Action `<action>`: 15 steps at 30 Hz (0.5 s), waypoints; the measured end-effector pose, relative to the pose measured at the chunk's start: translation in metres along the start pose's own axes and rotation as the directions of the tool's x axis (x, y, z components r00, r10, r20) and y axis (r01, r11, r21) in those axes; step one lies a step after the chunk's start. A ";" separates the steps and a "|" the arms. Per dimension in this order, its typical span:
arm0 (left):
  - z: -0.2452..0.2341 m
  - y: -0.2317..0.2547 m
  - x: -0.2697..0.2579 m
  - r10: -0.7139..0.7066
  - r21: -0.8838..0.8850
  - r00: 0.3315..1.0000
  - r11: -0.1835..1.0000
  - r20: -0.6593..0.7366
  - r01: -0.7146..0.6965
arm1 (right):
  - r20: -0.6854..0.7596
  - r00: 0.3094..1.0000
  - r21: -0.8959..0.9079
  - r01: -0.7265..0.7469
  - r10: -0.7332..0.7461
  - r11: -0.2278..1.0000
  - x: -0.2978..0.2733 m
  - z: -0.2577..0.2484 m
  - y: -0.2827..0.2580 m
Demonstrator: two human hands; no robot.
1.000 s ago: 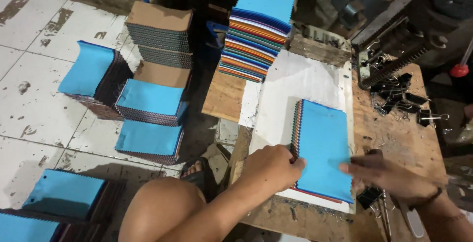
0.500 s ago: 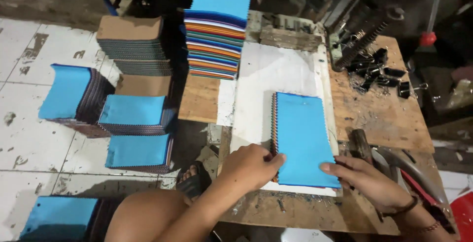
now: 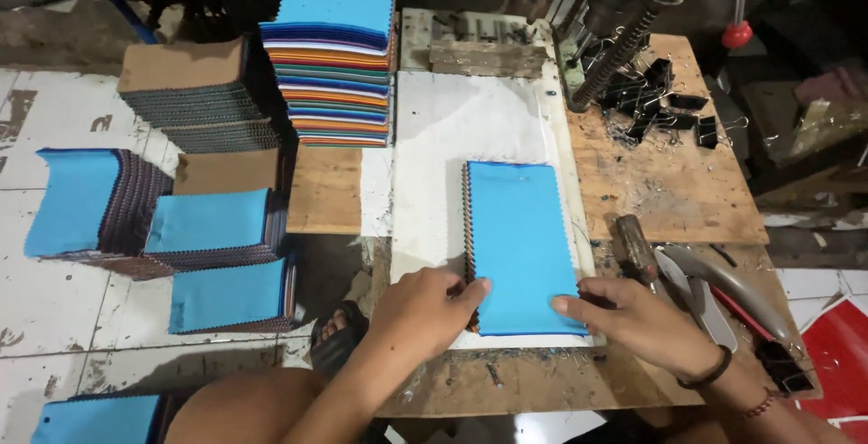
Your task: Assembling fabric swatch notebooks by stacking fabric layers and cardboard backings and fastening them together.
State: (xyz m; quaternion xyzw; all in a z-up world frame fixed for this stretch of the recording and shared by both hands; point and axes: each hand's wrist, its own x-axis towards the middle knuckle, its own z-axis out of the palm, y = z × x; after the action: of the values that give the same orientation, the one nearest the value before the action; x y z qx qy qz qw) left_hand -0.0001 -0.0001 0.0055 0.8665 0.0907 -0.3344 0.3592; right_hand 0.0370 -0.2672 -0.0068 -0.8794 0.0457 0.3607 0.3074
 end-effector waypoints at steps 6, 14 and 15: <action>0.004 -0.004 -0.001 0.016 -0.011 0.999 1.000 -0.033 -0.017 | -0.132 0.991 -0.154 -0.034 0.013 0.987 -0.020 0.007 -0.018; 0.017 -0.012 0.005 0.139 -0.230 0.958 0.953 -0.250 -0.198 | -0.174 0.984 0.076 -0.032 0.045 0.997 -0.023 0.009 -0.032; 0.023 -0.015 0.008 0.196 -0.359 0.907 0.871 -0.374 -0.336 | -0.265 0.964 0.252 0.110 -0.041 0.962 -0.024 0.013 -0.032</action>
State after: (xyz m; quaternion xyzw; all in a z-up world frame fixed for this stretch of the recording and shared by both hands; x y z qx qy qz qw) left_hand -0.0120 -0.0055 -0.0200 0.8172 0.0956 -0.1064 0.5583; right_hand 0.0212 -0.2376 0.0183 -0.8709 0.0991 0.2223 0.4268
